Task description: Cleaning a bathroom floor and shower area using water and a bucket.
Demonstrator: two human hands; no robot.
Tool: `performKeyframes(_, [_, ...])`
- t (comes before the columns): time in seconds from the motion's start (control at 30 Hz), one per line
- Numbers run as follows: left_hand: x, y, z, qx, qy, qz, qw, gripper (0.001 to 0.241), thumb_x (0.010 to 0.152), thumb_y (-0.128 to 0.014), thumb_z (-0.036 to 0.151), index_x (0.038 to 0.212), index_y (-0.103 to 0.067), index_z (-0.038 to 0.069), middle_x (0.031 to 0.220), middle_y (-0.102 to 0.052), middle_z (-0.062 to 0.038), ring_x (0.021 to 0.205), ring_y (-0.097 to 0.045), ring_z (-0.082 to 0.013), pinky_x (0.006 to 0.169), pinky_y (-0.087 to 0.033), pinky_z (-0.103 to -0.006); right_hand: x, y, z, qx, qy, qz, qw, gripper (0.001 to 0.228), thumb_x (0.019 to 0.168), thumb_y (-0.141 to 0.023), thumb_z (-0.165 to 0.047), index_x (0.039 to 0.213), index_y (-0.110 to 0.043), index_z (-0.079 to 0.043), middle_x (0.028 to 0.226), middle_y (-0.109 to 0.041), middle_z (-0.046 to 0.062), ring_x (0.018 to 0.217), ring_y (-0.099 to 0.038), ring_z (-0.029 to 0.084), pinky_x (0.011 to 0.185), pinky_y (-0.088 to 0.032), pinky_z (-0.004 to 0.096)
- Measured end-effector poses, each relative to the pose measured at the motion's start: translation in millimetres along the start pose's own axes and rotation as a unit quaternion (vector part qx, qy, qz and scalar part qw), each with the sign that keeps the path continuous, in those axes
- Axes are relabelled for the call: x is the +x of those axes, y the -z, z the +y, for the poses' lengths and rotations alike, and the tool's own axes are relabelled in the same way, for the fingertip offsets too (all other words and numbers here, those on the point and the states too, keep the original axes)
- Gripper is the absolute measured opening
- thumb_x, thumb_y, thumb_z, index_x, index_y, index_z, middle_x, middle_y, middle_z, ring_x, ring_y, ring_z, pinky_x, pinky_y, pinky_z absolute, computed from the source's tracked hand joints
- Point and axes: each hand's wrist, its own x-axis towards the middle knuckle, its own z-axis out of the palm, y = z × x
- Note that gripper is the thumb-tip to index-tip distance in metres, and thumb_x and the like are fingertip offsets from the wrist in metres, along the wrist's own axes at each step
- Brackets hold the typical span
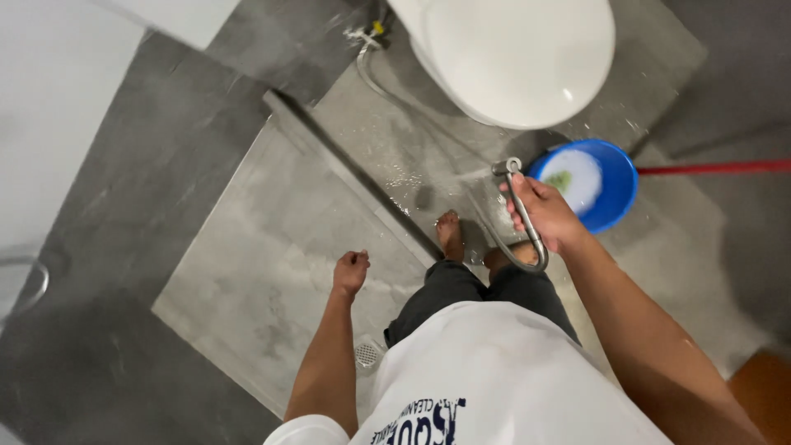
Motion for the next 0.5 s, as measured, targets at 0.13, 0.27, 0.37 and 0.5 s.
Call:
performKeyframes(0.13, [-14, -1, -32, -0.06, 0.04, 0.02, 0.997, 0.04, 0.096, -0.064, 0.038, 0.099, -0.073, -0.002, 0.091, -0.075, -0.012, 0.085, -0.065, -0.0221, 0.08, -0.053, -0.0347, 11, -24, -18, 0.03, 0.028, -0.063, 0.997, 0.043, 0.106, -0.05, -0.045, 0.117, -0.064, -0.007, 0.078, -0.058, 0.001, 0.06, -0.051, 0.01, 0.054, -0.046, 0.026])
performKeyframes(0.27, [-26, -4, -50, -0.082, 0.053, 0.049, 0.994, 0.04, 0.096, -0.063, 0.038, 0.1, -0.073, -0.001, 0.092, -0.077, -0.011, 0.087, -0.069, -0.021, 0.081, -0.053, -0.033, 17, -53, -60, 0.111, 0.126, -0.141, 0.976, 0.045, 0.108, -0.05, -0.047, 0.123, -0.06, -0.006, 0.083, -0.059, 0.003, 0.065, -0.053, 0.012, 0.06, -0.048, 0.027])
performKeyframes(0.37, [-25, -11, -69, -0.108, 0.05, 0.061, 0.991, 0.04, 0.096, -0.064, 0.038, 0.1, -0.072, -0.001, 0.091, -0.077, -0.012, 0.086, -0.07, -0.0213, 0.081, -0.054, -0.0332, 11, -67, -77, 0.129, 0.159, -0.179, 0.962, 0.047, 0.109, -0.051, -0.047, 0.126, -0.059, -0.004, 0.086, -0.059, 0.004, 0.068, -0.054, 0.013, 0.063, -0.048, 0.03])
performKeyframes(0.5, [-47, -7, -58, -0.107, 0.069, 0.096, 0.987, 0.04, 0.096, -0.064, 0.039, 0.101, -0.072, 0.0, 0.091, -0.076, -0.012, 0.086, -0.068, -0.0221, 0.082, -0.052, -0.0332, 10, -84, -72, 0.096, 0.141, -0.217, 0.961, 0.047, 0.108, -0.05, -0.047, 0.125, -0.06, -0.004, 0.086, -0.059, 0.005, 0.067, -0.053, 0.014, 0.062, -0.048, 0.031])
